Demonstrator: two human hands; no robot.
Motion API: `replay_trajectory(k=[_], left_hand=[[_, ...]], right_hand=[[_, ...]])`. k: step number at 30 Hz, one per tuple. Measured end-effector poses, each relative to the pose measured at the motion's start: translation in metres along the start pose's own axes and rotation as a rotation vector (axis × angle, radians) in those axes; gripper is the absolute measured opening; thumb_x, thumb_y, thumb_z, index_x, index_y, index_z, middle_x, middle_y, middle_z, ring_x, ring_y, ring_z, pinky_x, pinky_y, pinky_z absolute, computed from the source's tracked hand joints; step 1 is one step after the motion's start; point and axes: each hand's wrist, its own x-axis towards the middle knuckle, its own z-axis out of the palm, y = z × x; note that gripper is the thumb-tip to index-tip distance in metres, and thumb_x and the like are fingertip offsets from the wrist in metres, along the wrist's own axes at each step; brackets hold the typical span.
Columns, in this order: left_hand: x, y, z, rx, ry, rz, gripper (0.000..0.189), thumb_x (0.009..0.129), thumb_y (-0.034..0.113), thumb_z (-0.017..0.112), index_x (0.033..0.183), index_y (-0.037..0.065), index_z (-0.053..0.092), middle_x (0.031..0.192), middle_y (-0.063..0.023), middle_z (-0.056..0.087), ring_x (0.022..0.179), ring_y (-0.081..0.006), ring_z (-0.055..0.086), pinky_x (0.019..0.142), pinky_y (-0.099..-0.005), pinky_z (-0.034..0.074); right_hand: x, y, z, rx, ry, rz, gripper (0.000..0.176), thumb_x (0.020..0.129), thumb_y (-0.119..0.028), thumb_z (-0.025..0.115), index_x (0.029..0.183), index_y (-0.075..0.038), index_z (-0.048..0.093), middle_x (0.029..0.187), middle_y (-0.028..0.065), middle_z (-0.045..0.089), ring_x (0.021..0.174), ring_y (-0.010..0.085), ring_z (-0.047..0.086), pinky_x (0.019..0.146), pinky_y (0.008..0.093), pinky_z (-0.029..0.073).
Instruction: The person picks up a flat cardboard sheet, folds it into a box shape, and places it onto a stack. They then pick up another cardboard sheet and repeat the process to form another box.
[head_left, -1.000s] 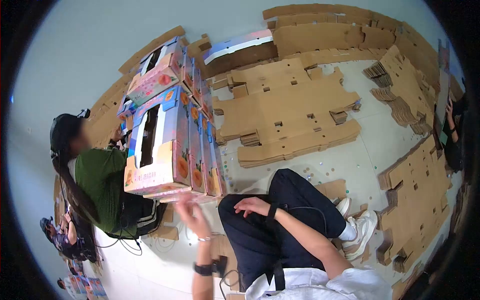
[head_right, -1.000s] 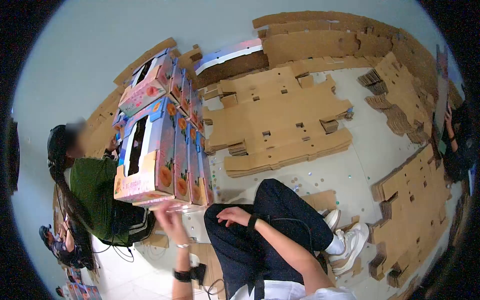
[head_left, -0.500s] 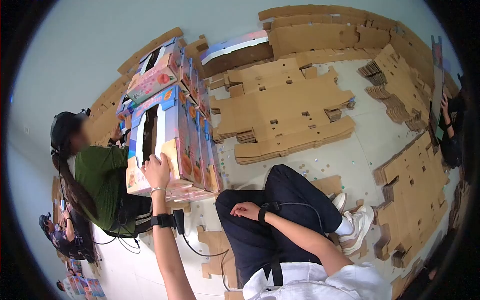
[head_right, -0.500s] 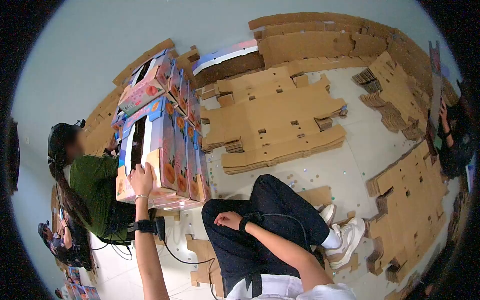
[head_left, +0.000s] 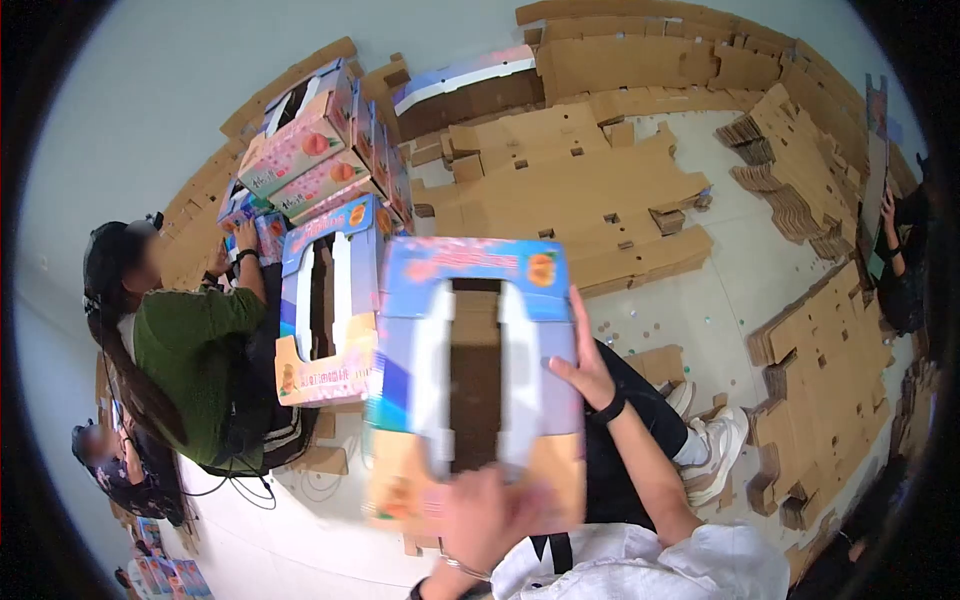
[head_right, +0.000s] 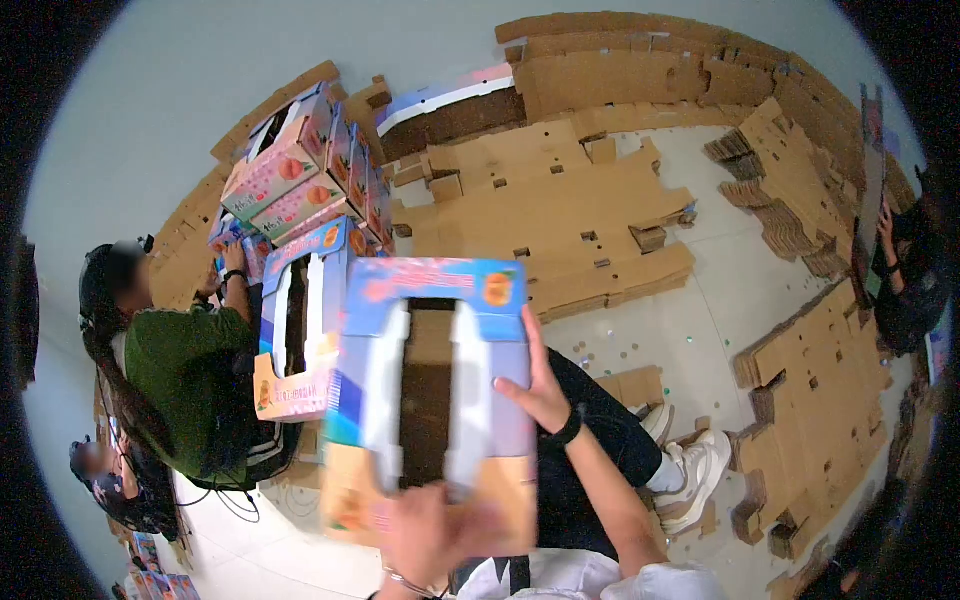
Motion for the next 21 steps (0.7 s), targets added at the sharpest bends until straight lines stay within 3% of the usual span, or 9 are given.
replay_trajectory(k=[1, 4, 8, 10, 14, 16, 17, 19, 21], left_hand=[[0.003, 0.020, 0.012, -0.122, -0.035, 0.127, 0.052, 0.079, 0.038, 0.064, 0.104, -0.006, 0.050, 0.078, -0.0178, 0.054, 0.075, -0.0324, 0.054, 0.068, -0.0423, 0.042], [-0.011, 0.037, 0.043, -0.250, -0.231, 0.157, 0.059, 0.084, 0.041, 0.060, 0.110, -0.010, 0.044, 0.075, -0.0193, 0.057, 0.070, -0.0335, 0.059, 0.065, -0.0403, 0.047], [-0.010, 0.041, 0.034, -0.500, -0.388, 0.120, 0.064, 0.088, 0.042, 0.056, 0.115, -0.013, 0.040, 0.071, -0.0238, 0.062, 0.068, -0.0367, 0.064, 0.058, -0.0392, 0.052], [-0.005, 0.045, 0.020, -0.425, -0.586, 0.089, 0.069, 0.087, 0.040, 0.057, 0.121, -0.015, 0.036, 0.078, -0.0251, 0.062, 0.070, -0.0370, 0.064, 0.065, -0.0396, 0.052], [-0.014, 0.023, 0.033, -0.428, -0.523, 0.233, 0.071, 0.086, 0.035, 0.058, 0.128, -0.015, 0.031, 0.087, -0.0261, 0.061, 0.079, -0.0366, 0.062, 0.076, -0.0397, 0.050], [-0.003, 0.008, 0.026, -0.565, -0.764, 0.199, 0.071, 0.081, 0.031, 0.064, 0.132, -0.009, 0.035, 0.104, -0.0233, 0.056, 0.097, -0.0372, 0.055, 0.086, -0.0435, 0.044], [0.004, -0.006, 0.024, -0.571, -0.689, 0.327, 0.071, 0.084, 0.021, 0.062, 0.139, -0.007, 0.027, 0.118, -0.0253, 0.050, 0.109, -0.0384, 0.050, 0.095, -0.0441, 0.041], [0.022, -0.043, 0.032, -0.533, -0.353, 0.379, 0.055, 0.081, 0.006, 0.054, 0.133, -0.004, 0.038, 0.124, -0.0226, 0.047, 0.115, -0.0371, 0.046, 0.098, -0.0422, 0.039], [0.024, -0.087, 0.048, -0.553, 0.092, -0.062, 0.053, 0.072, -0.005, 0.052, 0.125, 0.002, 0.046, 0.124, -0.0204, 0.046, 0.122, -0.0372, 0.039, 0.103, -0.0415, 0.031]], right_hand=[[-0.005, 0.010, -0.020, -0.205, -0.034, 0.011, 0.100, 0.079, -0.032, 0.071, 0.147, -0.005, 0.003, 0.151, 0.0172, 0.013, 0.139, 0.0280, 0.017, 0.112, 0.0398, 0.016], [-0.027, 0.008, -0.058, -0.052, -0.262, 0.330, 0.093, 0.080, -0.020, 0.070, 0.147, -0.006, 0.007, 0.150, 0.0155, 0.017, 0.137, 0.0244, 0.022, 0.111, 0.0355, 0.019], [-0.042, 0.005, -0.063, -0.105, -0.354, 0.366, 0.094, 0.080, -0.021, 0.071, 0.147, -0.005, 0.008, 0.149, 0.0160, 0.021, 0.137, 0.0232, 0.022, 0.110, 0.0352, 0.020], [-0.035, 0.001, -0.061, -0.095, -0.396, 0.402, 0.094, 0.080, -0.024, 0.072, 0.147, -0.005, 0.009, 0.148, 0.0159, 0.022, 0.137, 0.0235, 0.021, 0.110, 0.0358, 0.019], [-0.005, 0.023, -0.065, -0.410, -0.455, 0.467, 0.100, 0.075, -0.035, 0.074, 0.146, -0.003, 0.012, 0.146, 0.0211, 0.027, 0.135, 0.0287, 0.028, 0.110, 0.0347, 0.024], [0.007, 0.014, -0.055, -0.559, -0.446, 0.433, 0.099, 0.073, -0.045, 0.072, 0.145, -0.004, 0.017, 0.136, 0.0246, 0.041, 0.125, 0.0339, 0.043, 0.103, 0.0363, 0.035], [0.010, 0.010, -0.050, -0.655, -0.432, 0.495, 0.096, 0.073, -0.048, 0.069, 0.144, -0.006, 0.021, 0.129, 0.0244, 0.048, 0.118, 0.0353, 0.049, 0.099, 0.0382, 0.039], [0.003, 0.025, -0.045, -0.859, -0.332, 0.426, 0.085, 0.075, -0.052, 0.063, 0.141, -0.011, 0.030, 0.113, 0.0233, 0.060, 0.101, 0.0380, 0.060, 0.087, 0.0425, 0.047], [0.000, 0.026, -0.043, -0.862, -0.303, 0.456, 0.083, 0.075, -0.050, 0.063, 0.141, -0.011, 0.030, 0.112, 0.0238, 0.060, 0.102, 0.0376, 0.059, 0.088, 0.0422, 0.047]])
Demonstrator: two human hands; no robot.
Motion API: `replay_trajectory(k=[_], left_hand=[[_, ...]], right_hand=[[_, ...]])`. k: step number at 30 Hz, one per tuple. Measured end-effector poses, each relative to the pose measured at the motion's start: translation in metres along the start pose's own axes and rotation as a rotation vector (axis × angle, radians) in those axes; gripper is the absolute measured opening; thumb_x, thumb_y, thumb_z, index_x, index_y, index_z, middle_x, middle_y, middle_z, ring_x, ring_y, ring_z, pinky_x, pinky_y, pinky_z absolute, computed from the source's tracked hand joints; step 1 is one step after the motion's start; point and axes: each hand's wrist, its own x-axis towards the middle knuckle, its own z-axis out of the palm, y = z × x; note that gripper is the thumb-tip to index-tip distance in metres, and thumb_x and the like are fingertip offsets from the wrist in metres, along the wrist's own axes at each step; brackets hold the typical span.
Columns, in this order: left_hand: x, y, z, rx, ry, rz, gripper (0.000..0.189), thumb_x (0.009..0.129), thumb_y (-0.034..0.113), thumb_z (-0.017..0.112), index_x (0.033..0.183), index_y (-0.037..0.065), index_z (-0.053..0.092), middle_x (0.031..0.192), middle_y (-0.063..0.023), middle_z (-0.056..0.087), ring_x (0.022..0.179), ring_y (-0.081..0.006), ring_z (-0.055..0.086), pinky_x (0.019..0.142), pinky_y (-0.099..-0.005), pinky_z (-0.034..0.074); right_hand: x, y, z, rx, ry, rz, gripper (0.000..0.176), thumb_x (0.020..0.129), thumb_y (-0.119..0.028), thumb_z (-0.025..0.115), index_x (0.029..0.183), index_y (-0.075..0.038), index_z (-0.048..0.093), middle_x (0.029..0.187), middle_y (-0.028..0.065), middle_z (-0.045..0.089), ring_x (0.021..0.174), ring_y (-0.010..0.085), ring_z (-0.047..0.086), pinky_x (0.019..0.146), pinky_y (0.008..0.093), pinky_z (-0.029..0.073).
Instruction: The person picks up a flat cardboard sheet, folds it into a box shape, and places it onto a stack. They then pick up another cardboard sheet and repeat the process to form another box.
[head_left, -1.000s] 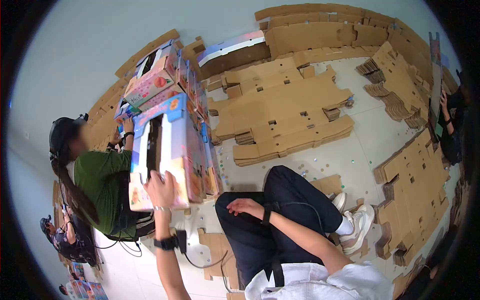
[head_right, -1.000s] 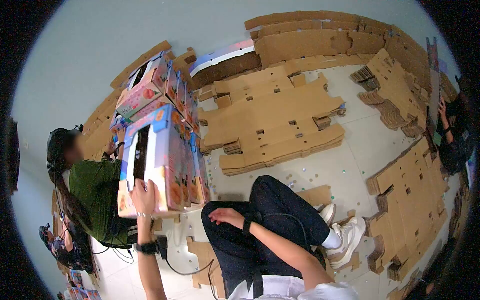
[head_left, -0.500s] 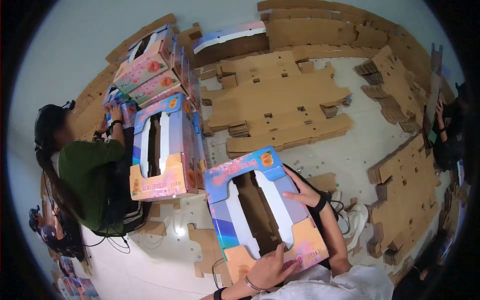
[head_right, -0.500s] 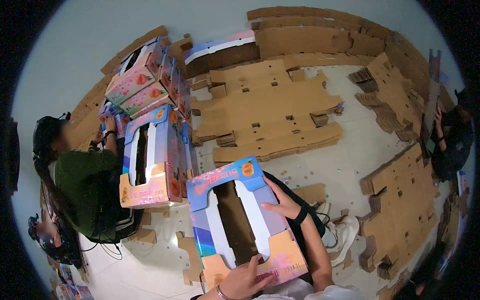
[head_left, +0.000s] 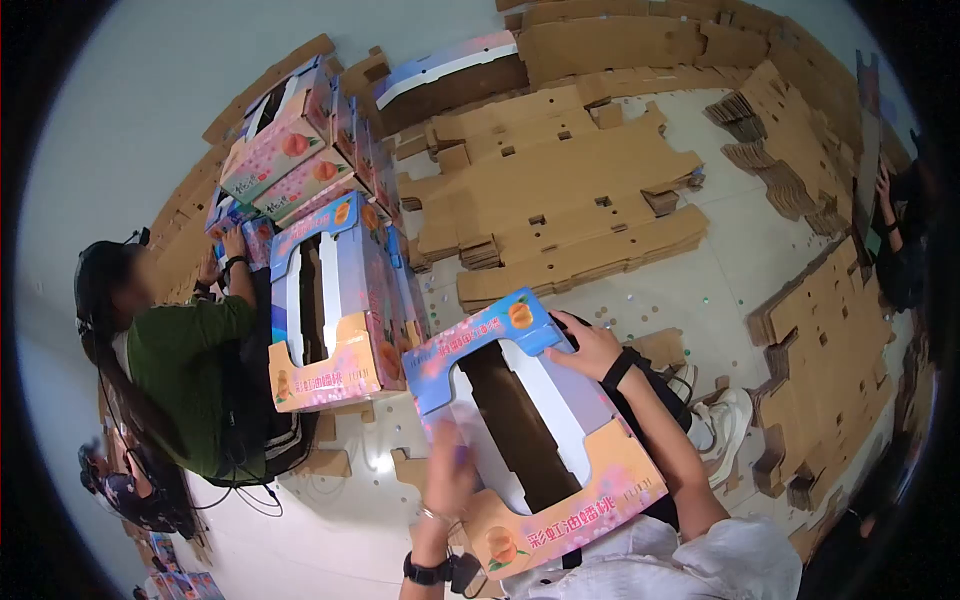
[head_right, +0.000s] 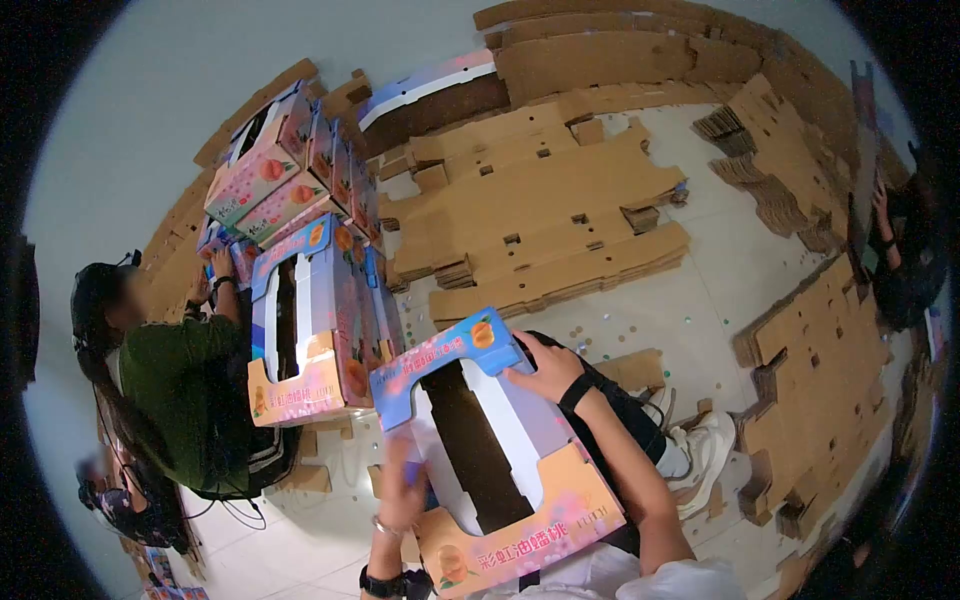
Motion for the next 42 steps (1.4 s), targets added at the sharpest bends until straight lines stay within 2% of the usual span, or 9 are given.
replay_trajectory(k=[1, 3, 5, 10, 19, 29, 34, 36, 42], left_hand=[[0.018, -0.011, -0.005, 0.051, 0.216, -0.027, 0.055, 0.068, -0.006, 0.051, 0.122, 0.001, 0.046, 0.125, -0.0200, 0.044, 0.122, -0.0381, 0.037, 0.101, -0.0400, 0.033], [0.025, -0.078, -0.001, 0.294, 0.293, -0.008, 0.062, 0.069, 0.001, 0.051, 0.131, 0.003, 0.041, 0.128, -0.0159, 0.041, 0.120, -0.0324, 0.038, 0.096, -0.0353, 0.036], [0.031, -0.114, 0.009, -0.649, 0.388, -0.383, 0.070, 0.073, 0.011, 0.050, 0.140, 0.006, 0.031, 0.130, -0.0115, 0.039, 0.119, -0.0251, 0.038, 0.091, -0.0307, 0.038], [0.027, -0.114, 0.011, -0.559, 0.343, -0.301, 0.073, 0.075, 0.015, 0.048, 0.144, 0.008, 0.025, 0.130, -0.0100, 0.039, 0.117, -0.0204, 0.038, 0.088, -0.0273, 0.039], [0.032, -0.097, 0.018, -0.640, 0.425, -0.335, 0.067, 0.079, 0.010, 0.051, 0.143, 0.007, 0.030, 0.131, -0.0106, 0.040, 0.116, -0.0210, 0.040, 0.101, -0.0320, 0.028], [0.025, -0.114, 0.017, -0.462, 0.421, -0.348, 0.056, 0.091, 0.014, 0.051, 0.141, 0.002, 0.031, 0.135, -0.0135, 0.041, 0.118, -0.0221, 0.045, 0.100, -0.0323, 0.035], [0.029, -0.108, 0.018, -0.264, 0.469, -0.362, 0.048, 0.093, 0.017, 0.050, 0.135, -0.005, 0.038, 0.131, -0.0159, 0.047, 0.112, -0.0219, 0.051, 0.094, -0.0311, 0.040], [0.029, -0.093, 0.015, 0.012, 0.464, -0.372, 0.041, 0.093, 0.018, 0.050, 0.128, -0.003, 0.047, 0.114, -0.0217, 0.060, 0.099, -0.0278, 0.060, 0.085, -0.0354, 0.046], [0.037, -0.059, 0.005, 0.480, 0.404, -0.403, 0.034, 0.091, 0.020, 0.051, 0.122, 0.008, 0.056, 0.084, -0.0256, 0.063, 0.079, -0.0436, 0.060, 0.069, -0.0496, 0.046]], right_hand=[[-0.001, 0.000, 0.002, 0.003, 0.003, 0.036, 0.080, 0.076, -0.048, 0.062, 0.140, -0.012, 0.030, 0.112, 0.0243, 0.060, 0.103, 0.0373, 0.059, 0.088, 0.0420, 0.047], [-0.005, -0.016, -0.009, 0.008, -0.038, 0.092, 0.081, 0.076, -0.048, 0.061, 0.141, -0.012, 0.029, 0.115, 0.0244, 0.058, 0.105, 0.0380, 0.058, 0.089, 0.0426, 0.046], [-0.004, -0.014, -0.009, 0.005, -0.079, 0.144, 0.081, 0.076, -0.048, 0.060, 0.142, -0.013, 0.028, 0.118, 0.0244, 0.057, 0.108, 0.0387, 0.056, 0.091, 0.0432, 0.045], [0.009, 0.007, 0.006, 0.040, -0.122, 0.052, 0.081, 0.078, -0.054, 0.054, 0.145, -0.021, 0.023, 0.131, 0.0231, 0.046, 0.113, 0.0415, 0.051, 0.094, 0.0452, 0.042], [0.013, 0.007, 0.002, 0.062, -0.055, 0.028, 0.072, 0.079, -0.055, 0.052, 0.140, -0.021, 0.034, 0.122, 0.0235, 0.053, 0.108, 0.0411, 0.054, 0.091, 0.0446, 0.044], [0.020, 0.009, 0.013, -0.005, 0.091, -0.019, 0.059, 0.082, -0.050, 0.050, 0.128, -0.012, 0.050, 0.108, 0.0216, 0.062, 0.103, 0.0359, 0.058, 0.088, 0.0464, 0.045], [0.018, -0.003, 0.010, -0.066, 0.185, -0.011, 0.042, 0.087, -0.043, 0.050, 0.091, -0.005, 0.067, 0.081, 0.0200, 0.066, 0.079, 0.0373, 0.064, 0.074, 0.0472, 0.049], [0.019, -0.006, 0.014, -0.119, 0.187, -0.010, 0.042, 0.088, -0.042, 0.049, 0.084, -0.004, 0.067, 0.078, 0.0193, 0.066, 0.077, 0.0368, 0.064, 0.072, 0.0474, 0.049], [0.019, -0.014, 0.014, -0.322, 0.230, -0.078, 0.044, 0.093, -0.034, 0.044, 0.070, -0.003, 0.065, 0.069, 0.0185, 0.064, 0.068, 0.0342, 0.064, 0.064, 0.0466, 0.050]])
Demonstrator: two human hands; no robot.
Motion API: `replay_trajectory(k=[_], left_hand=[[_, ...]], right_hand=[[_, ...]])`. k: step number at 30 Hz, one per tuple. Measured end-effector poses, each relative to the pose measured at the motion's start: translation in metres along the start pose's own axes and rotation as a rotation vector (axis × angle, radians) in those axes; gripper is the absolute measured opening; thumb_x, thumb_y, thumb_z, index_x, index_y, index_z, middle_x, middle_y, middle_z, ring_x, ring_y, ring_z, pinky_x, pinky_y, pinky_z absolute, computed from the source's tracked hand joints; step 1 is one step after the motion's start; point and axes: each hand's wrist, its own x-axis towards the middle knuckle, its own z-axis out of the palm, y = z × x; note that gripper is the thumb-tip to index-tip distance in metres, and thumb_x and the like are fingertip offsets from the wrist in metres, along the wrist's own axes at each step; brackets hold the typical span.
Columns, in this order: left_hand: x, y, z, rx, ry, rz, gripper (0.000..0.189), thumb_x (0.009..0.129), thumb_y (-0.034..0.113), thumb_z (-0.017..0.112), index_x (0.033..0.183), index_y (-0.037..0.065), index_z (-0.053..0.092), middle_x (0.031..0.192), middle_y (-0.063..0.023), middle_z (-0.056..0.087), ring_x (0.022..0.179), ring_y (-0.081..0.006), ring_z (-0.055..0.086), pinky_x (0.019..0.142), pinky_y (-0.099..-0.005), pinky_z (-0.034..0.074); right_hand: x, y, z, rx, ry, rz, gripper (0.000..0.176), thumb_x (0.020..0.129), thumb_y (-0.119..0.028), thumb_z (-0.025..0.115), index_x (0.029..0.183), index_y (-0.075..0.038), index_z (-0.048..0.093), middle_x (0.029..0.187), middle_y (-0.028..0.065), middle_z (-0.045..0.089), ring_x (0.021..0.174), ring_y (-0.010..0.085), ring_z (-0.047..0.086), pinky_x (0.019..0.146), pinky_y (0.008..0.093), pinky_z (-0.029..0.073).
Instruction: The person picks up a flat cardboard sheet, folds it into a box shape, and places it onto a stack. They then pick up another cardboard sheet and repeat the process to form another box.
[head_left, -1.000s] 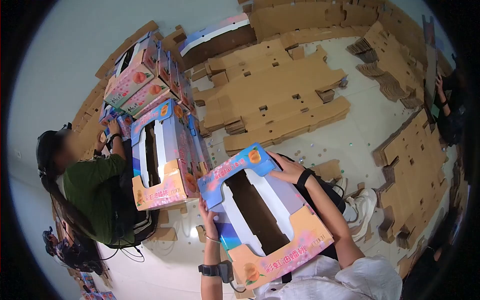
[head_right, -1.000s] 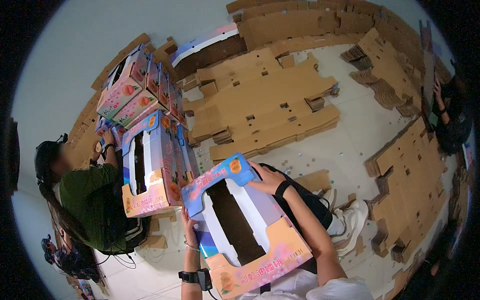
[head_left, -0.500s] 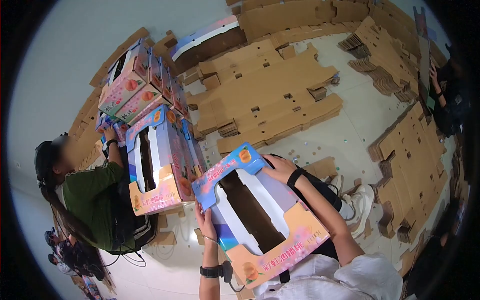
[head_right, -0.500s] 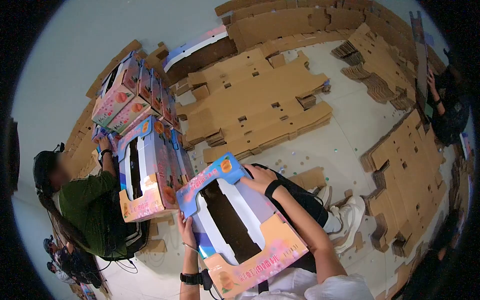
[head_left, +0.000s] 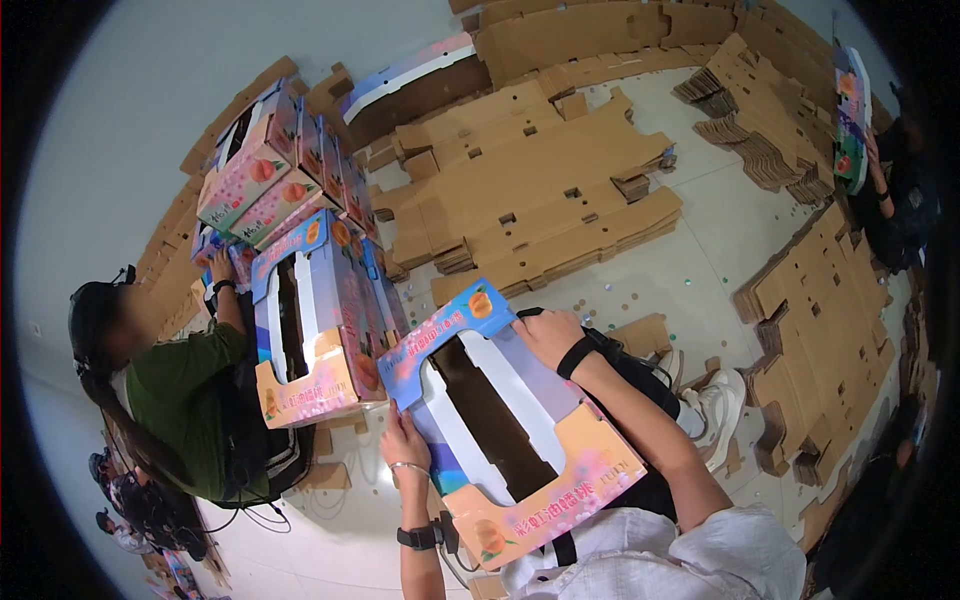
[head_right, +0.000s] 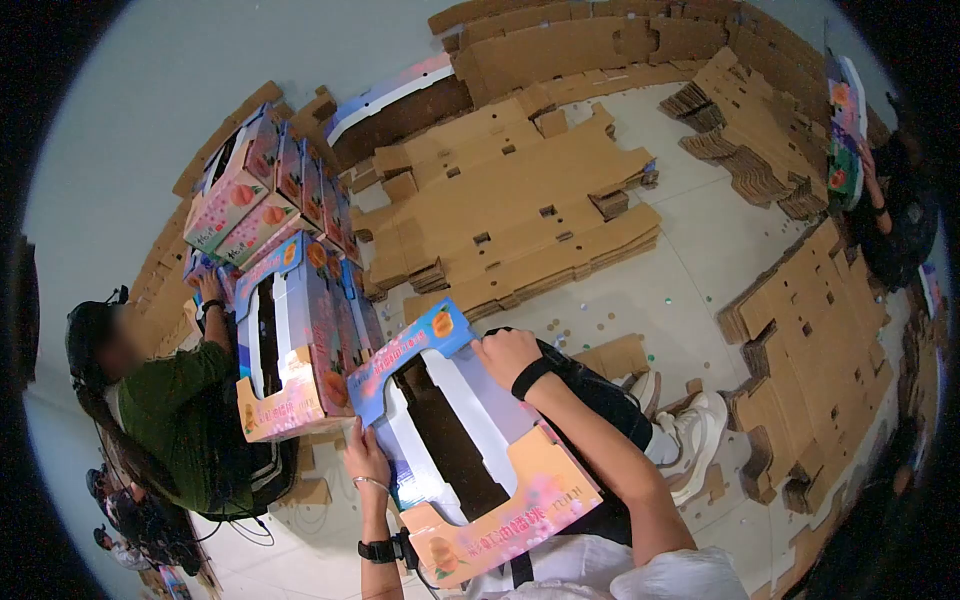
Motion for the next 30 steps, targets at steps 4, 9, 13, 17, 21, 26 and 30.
replay_trajectory(k=[4, 9, 13, 17, 21, 26, 30], left_hand=[[0.007, -0.005, -0.001, 0.069, -0.001, 0.000, 0.034, 0.091, 0.022, 0.050, 0.122, 0.009, 0.057, 0.083, -0.0253, 0.063, 0.077, -0.0429, 0.061, 0.067, -0.0509, 0.046], [0.028, 0.004, -0.004, 0.215, -0.044, 0.089, 0.033, 0.091, 0.028, 0.048, 0.115, 0.007, 0.054, 0.079, -0.0253, 0.063, 0.073, -0.0430, 0.061, 0.064, -0.0526, 0.046], [0.030, 0.001, 0.002, 0.096, -0.056, 0.026, 0.021, 0.090, 0.021, 0.052, 0.105, 0.007, 0.049, 0.075, -0.0217, 0.062, 0.071, -0.0438, 0.059, 0.061, -0.0526, 0.044], [0.025, -0.001, 0.005, 0.009, 0.054, 0.087, 0.014, 0.090, 0.016, 0.052, 0.099, 0.006, 0.047, 0.075, -0.0215, 0.061, 0.072, -0.0450, 0.058, 0.060, -0.0527, 0.042], [0.028, 0.000, 0.006, -0.022, 0.100, 0.109, 0.013, 0.090, 0.016, 0.052, 0.094, 0.006, 0.048, 0.077, -0.0235, 0.060, 0.072, -0.0461, 0.057, 0.061, -0.0518, 0.043], [0.032, -0.001, 0.004, 0.039, 0.034, -0.014, 0.014, 0.089, 0.019, 0.055, 0.094, 0.006, 0.051, 0.078, -0.0233, 0.061, 0.073, -0.0441, 0.059, 0.062, -0.0489, 0.044], [0.034, 0.006, 0.004, -0.005, 0.068, -0.012, 0.013, 0.087, 0.017, 0.055, 0.087, 0.005, 0.050, 0.074, -0.0221, 0.062, 0.067, -0.0410, 0.060, 0.061, -0.0469, 0.045]], right_hand=[[0.006, -0.005, -0.003, -0.121, 0.009, -0.097, 0.045, 0.093, -0.030, 0.043, 0.063, -0.004, 0.065, 0.062, 0.0175, 0.063, 0.062, 0.0331, 0.064, 0.060, 0.0454, 0.051], [0.012, 0.000, -0.002, -0.115, -0.013, -0.100, 0.044, 0.091, -0.031, 0.045, 0.062, -0.003, 0.063, 0.062, 0.0178, 0.062, 0.060, 0.0338, 0.063, 0.058, 0.0447, 0.050], [0.007, 0.001, 0.003, -0.021, 0.154, -0.084, 0.045, 0.090, -0.033, 0.046, 0.061, -0.003, 0.062, 0.062, 0.0190, 0.062, 0.057, 0.0351, 0.062, 0.057, 0.0446, 0.049], [0.007, 0.002, 0.004, 0.077, 0.138, -0.042, 0.045, 0.091, -0.034, 0.046, 0.063, -0.002, 0.063, 0.062, 0.0198, 0.061, 0.057, 0.0359, 0.061, 0.058, 0.0449, 0.048], [0.003, -0.003, -0.006, 0.039, 0.064, -0.002, 0.044, 0.090, -0.034, 0.046, 0.067, -0.002, 0.063, 0.062, 0.0203, 0.061, 0.058, 0.0359, 0.061, 0.057, 0.0454, 0.049], [-0.001, -0.001, -0.006, -0.013, 0.053, -0.023, 0.042, 0.087, -0.037, 0.050, 0.071, -0.001, 0.063, 0.063, 0.0202, 0.062, 0.059, 0.0351, 0.062, 0.059, 0.0450, 0.050], [0.000, 0.000, -0.006, -0.018, 0.018, -0.041, 0.041, 0.084, -0.038, 0.052, 0.075, 0.001, 0.061, 0.064, 0.0206, 0.063, 0.060, 0.0354, 0.063, 0.060, 0.0445, 0.051]])
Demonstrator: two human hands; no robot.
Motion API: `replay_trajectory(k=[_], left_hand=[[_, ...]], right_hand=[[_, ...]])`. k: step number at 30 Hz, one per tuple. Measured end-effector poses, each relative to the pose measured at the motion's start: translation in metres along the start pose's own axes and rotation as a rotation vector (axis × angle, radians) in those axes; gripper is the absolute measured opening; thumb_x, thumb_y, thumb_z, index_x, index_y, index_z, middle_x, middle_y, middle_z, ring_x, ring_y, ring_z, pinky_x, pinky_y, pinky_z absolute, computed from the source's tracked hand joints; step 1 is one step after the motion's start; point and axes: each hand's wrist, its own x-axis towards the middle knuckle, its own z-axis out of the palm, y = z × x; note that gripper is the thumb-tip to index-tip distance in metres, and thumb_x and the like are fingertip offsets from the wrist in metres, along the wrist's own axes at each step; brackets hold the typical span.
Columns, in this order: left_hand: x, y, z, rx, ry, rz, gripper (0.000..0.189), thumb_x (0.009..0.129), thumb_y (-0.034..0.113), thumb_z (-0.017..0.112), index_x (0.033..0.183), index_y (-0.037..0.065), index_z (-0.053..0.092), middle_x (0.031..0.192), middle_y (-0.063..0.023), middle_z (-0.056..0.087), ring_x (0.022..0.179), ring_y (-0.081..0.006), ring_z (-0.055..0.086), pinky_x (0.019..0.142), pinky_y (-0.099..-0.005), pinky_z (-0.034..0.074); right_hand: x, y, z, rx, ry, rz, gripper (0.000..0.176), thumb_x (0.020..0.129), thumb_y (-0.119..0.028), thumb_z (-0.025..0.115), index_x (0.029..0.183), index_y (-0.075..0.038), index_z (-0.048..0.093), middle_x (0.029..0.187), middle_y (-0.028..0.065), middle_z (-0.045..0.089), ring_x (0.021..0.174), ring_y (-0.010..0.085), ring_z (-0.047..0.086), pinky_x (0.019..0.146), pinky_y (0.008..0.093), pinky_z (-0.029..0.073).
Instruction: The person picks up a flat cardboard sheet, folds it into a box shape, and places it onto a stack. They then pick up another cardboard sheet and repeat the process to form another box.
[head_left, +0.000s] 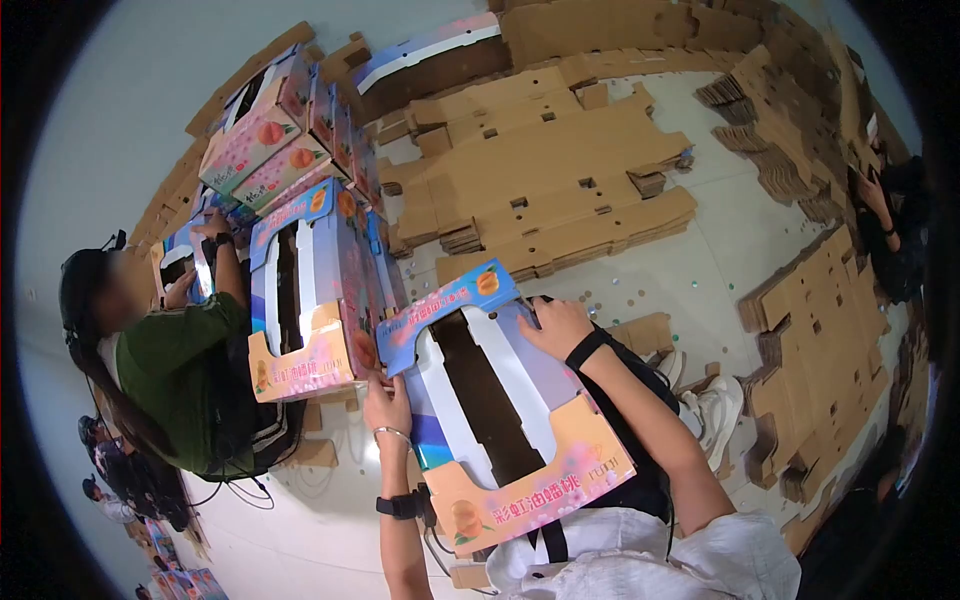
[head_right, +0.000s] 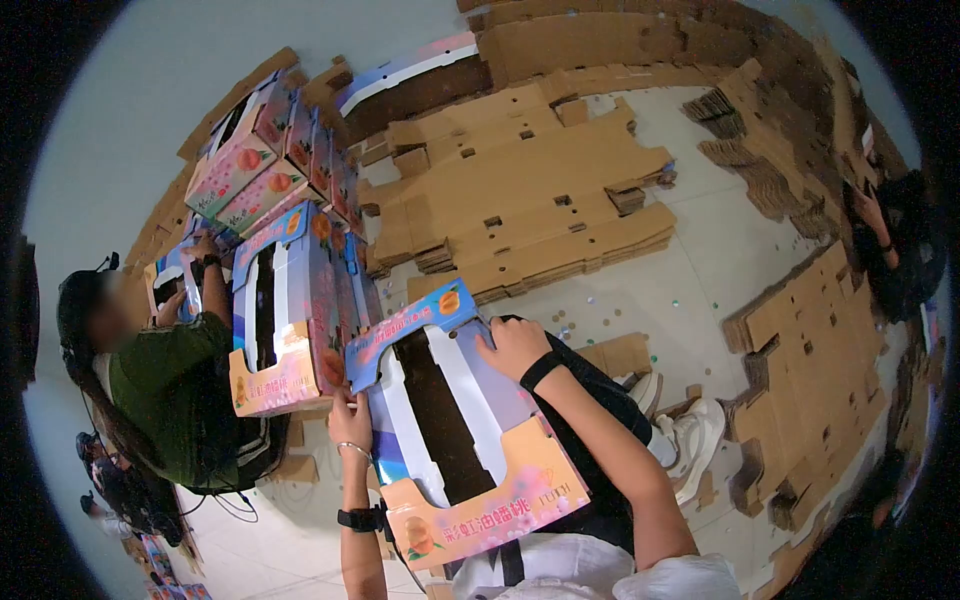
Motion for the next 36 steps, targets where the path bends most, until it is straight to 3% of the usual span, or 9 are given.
replay_trajectory(k=[14, 16, 21, 24, 26, 27, 29, 34, 36], left_hand=[[-0.012, -0.008, -0.002, 0.001, 0.118, 0.127, 0.008, 0.088, 0.009, 0.052, 0.092, 0.002, 0.051, 0.073, -0.0206, 0.061, 0.069, -0.0390, 0.061, 0.058, -0.0446, 0.044], [-0.009, 0.000, -0.012, -0.036, 0.275, 0.141, 0.009, 0.092, 0.011, 0.048, 0.093, 0.002, 0.048, 0.070, -0.0192, 0.061, 0.067, -0.0385, 0.061, 0.055, -0.0441, 0.043], [-0.004, 0.024, -0.032, -0.029, 0.190, 0.078, 0.016, 0.094, 0.017, 0.050, 0.095, 0.002, 0.045, 0.068, -0.0155, 0.059, 0.060, -0.0331, 0.059, 0.053, -0.0398, 0.043], [-0.011, 0.022, -0.034, -0.354, 0.199, 0.112, 0.016, 0.091, 0.014, 0.055, 0.089, 0.000, 0.048, 0.067, -0.0155, 0.058, 0.058, -0.0299, 0.060, 0.053, -0.0398, 0.044], [-0.027, -0.002, -0.042, -0.508, -0.150, -0.020, 0.016, 0.088, 0.011, 0.059, 0.083, -0.001, 0.051, 0.071, -0.0114, 0.057, 0.059, -0.0231, 0.057, 0.056, -0.0336, 0.045], [-0.043, -0.013, -0.044, -0.490, -0.222, 0.009, 0.015, 0.086, 0.010, 0.060, 0.081, -0.001, 0.053, 0.073, -0.0105, 0.057, 0.062, -0.0210, 0.055, 0.060, -0.0320, 0.044], [-0.074, -0.014, -0.056, -0.471, -0.364, 0.147, 0.010, 0.081, 0.008, 0.063, 0.081, 0.000, 0.058, 0.077, -0.0080, 0.056, 0.071, -0.0185, 0.052, 0.067, -0.0311, 0.042], [-0.127, 0.000, -0.095, -0.193, -0.465, 0.331, 0.009, 0.081, 0.009, 0.059, 0.075, 0.001, 0.059, 0.077, -0.0110, 0.053, 0.073, -0.0281, 0.051, 0.068, -0.0368, 0.039], [-0.140, 0.003, -0.099, -0.083, -0.424, 0.347, 0.011, 0.081, 0.007, 0.056, 0.073, 0.001, 0.060, 0.078, -0.0106, 0.054, 0.075, -0.0293, 0.051, 0.069, -0.0383, 0.038]], right_hand=[[-0.011, -0.006, -0.004, 0.035, 0.011, -0.019, 0.040, 0.083, -0.038, 0.054, 0.077, 0.002, 0.060, 0.064, 0.0213, 0.062, 0.060, 0.0364, 0.063, 0.060, 0.0452, 0.052], [-0.018, -0.005, 0.000, 0.135, 0.011, 0.005, 0.040, 0.084, -0.039, 0.054, 0.082, 0.000, 0.060, 0.064, 0.0213, 0.062, 0.061, 0.0377, 0.063, 0.060, 0.0456, 0.052], [-0.034, 0.008, 0.003, 0.309, 0.012, 0.044, 0.035, 0.084, -0.040, 0.056, 0.092, -0.006, 0.060, 0.063, 0.0186, 0.062, 0.063, 0.0391, 0.062, 0.060, 0.0471, 0.051], [-0.041, 0.010, -0.010, 0.339, -0.132, 0.099, 0.041, 0.085, -0.043, 0.056, 0.102, -0.005, 0.058, 0.082, 0.0208, 0.064, 0.073, 0.0346, 0.064, 0.066, 0.0431, 0.051], [-0.050, 0.011, -0.014, 0.555, -0.256, 0.104, 0.048, 0.085, -0.033, 0.061, 0.121, -0.003, 0.051, 0.116, 0.0178, 0.055, 0.102, 0.0256, 0.057, 0.082, 0.0341, 0.047], [-0.057, 0.013, -0.015, 0.556, -0.256, 0.105, 0.048, 0.085, -0.033, 0.061, 0.121, -0.003, 0.051, 0.116, 0.0178, 0.055, 0.102, 0.0256, 0.057, 0.082, 0.0341, 0.047], [-0.074, 0.019, -0.014, 0.791, -0.135, -0.196, 0.061, 0.082, -0.028, 0.066, 0.133, -0.004, 0.041, 0.134, 0.0147, 0.039, 0.120, 0.0258, 0.044, 0.097, 0.0344, 0.039], [-0.118, 0.005, -0.069, 0.742, -0.226, -0.307, 0.033, 0.083, -0.019, 0.064, 0.114, -0.009, 0.062, 0.129, 0.0151, 0.042, 0.116, 0.0264, 0.047, 0.098, 0.0357, 0.039], [-0.130, 0.004, -0.080, 0.730, -0.198, -0.215, 0.017, 0.084, -0.014, 0.063, 0.098, -0.008, 0.067, 0.114, 0.0120, 0.051, 0.103, 0.0239, 0.052, 0.090, 0.0329, 0.043]])
